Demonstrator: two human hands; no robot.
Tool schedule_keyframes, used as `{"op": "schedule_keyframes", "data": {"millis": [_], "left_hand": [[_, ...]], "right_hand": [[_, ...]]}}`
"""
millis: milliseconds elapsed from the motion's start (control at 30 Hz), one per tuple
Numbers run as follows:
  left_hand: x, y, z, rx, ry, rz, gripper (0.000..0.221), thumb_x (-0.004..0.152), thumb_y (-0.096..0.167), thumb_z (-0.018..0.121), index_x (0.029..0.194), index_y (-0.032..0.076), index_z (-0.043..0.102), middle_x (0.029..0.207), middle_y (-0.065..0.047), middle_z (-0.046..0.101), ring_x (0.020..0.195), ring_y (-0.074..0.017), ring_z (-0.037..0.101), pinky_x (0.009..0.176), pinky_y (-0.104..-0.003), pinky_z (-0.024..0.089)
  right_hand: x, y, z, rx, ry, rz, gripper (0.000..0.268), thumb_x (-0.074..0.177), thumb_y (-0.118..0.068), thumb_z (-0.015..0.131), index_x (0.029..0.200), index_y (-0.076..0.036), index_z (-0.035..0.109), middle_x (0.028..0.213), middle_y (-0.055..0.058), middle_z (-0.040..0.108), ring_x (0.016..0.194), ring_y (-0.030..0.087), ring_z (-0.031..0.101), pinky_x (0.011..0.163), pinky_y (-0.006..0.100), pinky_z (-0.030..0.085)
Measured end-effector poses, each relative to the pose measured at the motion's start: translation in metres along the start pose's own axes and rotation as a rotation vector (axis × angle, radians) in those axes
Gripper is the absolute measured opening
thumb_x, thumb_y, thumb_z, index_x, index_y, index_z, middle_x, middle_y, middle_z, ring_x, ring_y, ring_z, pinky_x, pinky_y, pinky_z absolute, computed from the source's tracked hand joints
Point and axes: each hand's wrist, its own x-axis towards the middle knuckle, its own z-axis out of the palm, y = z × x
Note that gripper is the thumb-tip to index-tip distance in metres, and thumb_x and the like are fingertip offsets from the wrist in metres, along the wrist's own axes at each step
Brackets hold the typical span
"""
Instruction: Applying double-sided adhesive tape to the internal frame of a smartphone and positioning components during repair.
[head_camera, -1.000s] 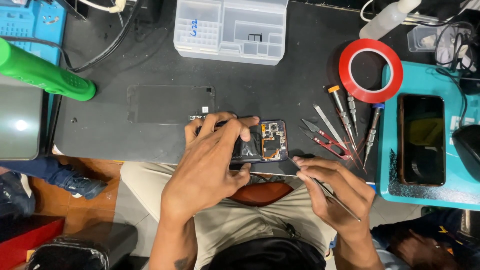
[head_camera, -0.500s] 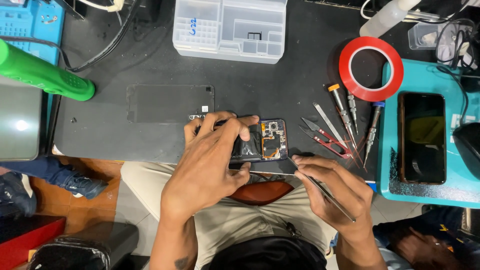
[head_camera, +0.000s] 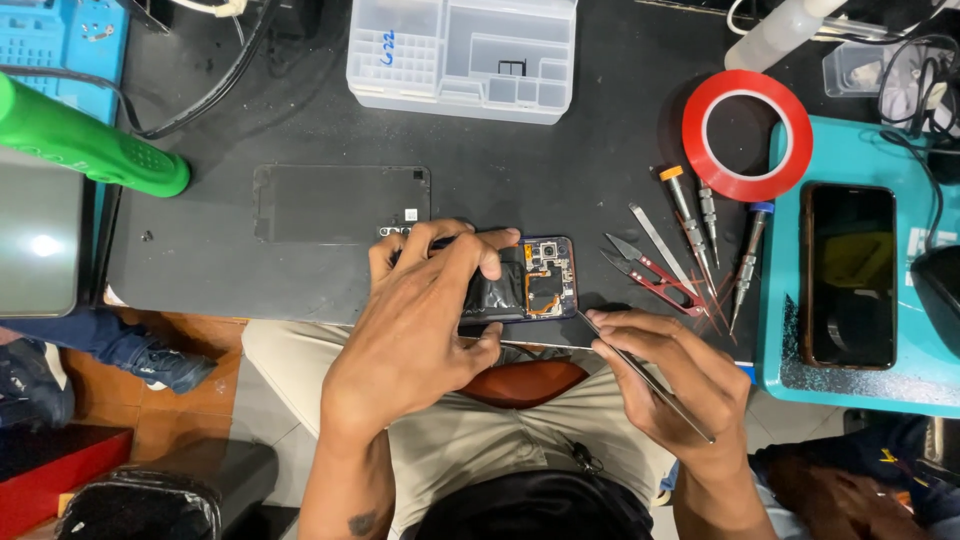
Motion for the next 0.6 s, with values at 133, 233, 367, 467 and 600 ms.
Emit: {"op": "schedule_keyframes", "data": {"millis": [133, 233, 367, 467, 600], "left_hand": [[0.0001, 0.0004, 0.0001, -0.003, 0.005, 0.0, 0.045, 0.07, 0.015, 0.071, 0.106, 0.013, 0.044, 0.138, 0.007, 0.066, 0.129, -0.0246, 0.047, 0.095, -0.045, 0.024], [0.0001, 0.0001, 0.0003, -0.003, 0.011, -0.003, 0.046, 0.07, 0.015, 0.071, 0.107, 0.014, 0.045, 0.138, 0.007, 0.067, 0.13, -0.0239, 0.047, 0.095, -0.044, 0.025], [0.0, -0.0001, 0.0003, -0.002, 0.009, 0.002, 0.046, 0.069, 0.015, 0.07, 0.106, 0.014, 0.044, 0.139, 0.007, 0.067, 0.13, -0.0238, 0.047, 0.094, -0.044, 0.024], [0.0, -0.0003, 0.0004, -0.004, 0.008, -0.001, 0.046, 0.069, 0.015, 0.071, 0.106, 0.014, 0.044, 0.14, 0.007, 0.067, 0.13, -0.0238, 0.047, 0.095, -0.044, 0.024], [-0.0003, -0.0003, 0.0005, -0.001, 0.013, 0.001, 0.045, 0.069, 0.016, 0.07, 0.106, 0.013, 0.044, 0.139, 0.007, 0.067, 0.13, -0.024, 0.047, 0.095, -0.044, 0.025]], "right_hand": [[0.0005, -0.0013, -0.0001, 0.005, 0.003, 0.013, 0.018, 0.085, 0.008, 0.079, 0.099, 0.004, 0.068, 0.104, 0.023, 0.074, 0.096, 0.029, 0.078, 0.095, 0.035, 0.066], [0.0011, -0.0021, -0.0013, 0.009, -0.003, 0.014, 0.018, 0.086, 0.008, 0.078, 0.1, 0.004, 0.068, 0.105, 0.023, 0.074, 0.096, 0.03, 0.078, 0.095, 0.035, 0.066], [0.0008, -0.0024, -0.0037, 0.035, -0.028, 0.049, 0.022, 0.084, 0.007, 0.079, 0.103, 0.003, 0.068, 0.106, 0.022, 0.074, 0.098, 0.029, 0.078, 0.097, 0.036, 0.066], [0.0029, -0.0034, -0.0045, 0.032, -0.04, 0.052, 0.021, 0.084, 0.007, 0.079, 0.102, 0.004, 0.068, 0.106, 0.021, 0.074, 0.099, 0.028, 0.078, 0.098, 0.035, 0.066], [0.0031, -0.0014, -0.0038, 0.018, -0.035, 0.022, 0.02, 0.085, 0.008, 0.078, 0.101, 0.004, 0.068, 0.105, 0.021, 0.074, 0.098, 0.029, 0.078, 0.097, 0.035, 0.066]]}}
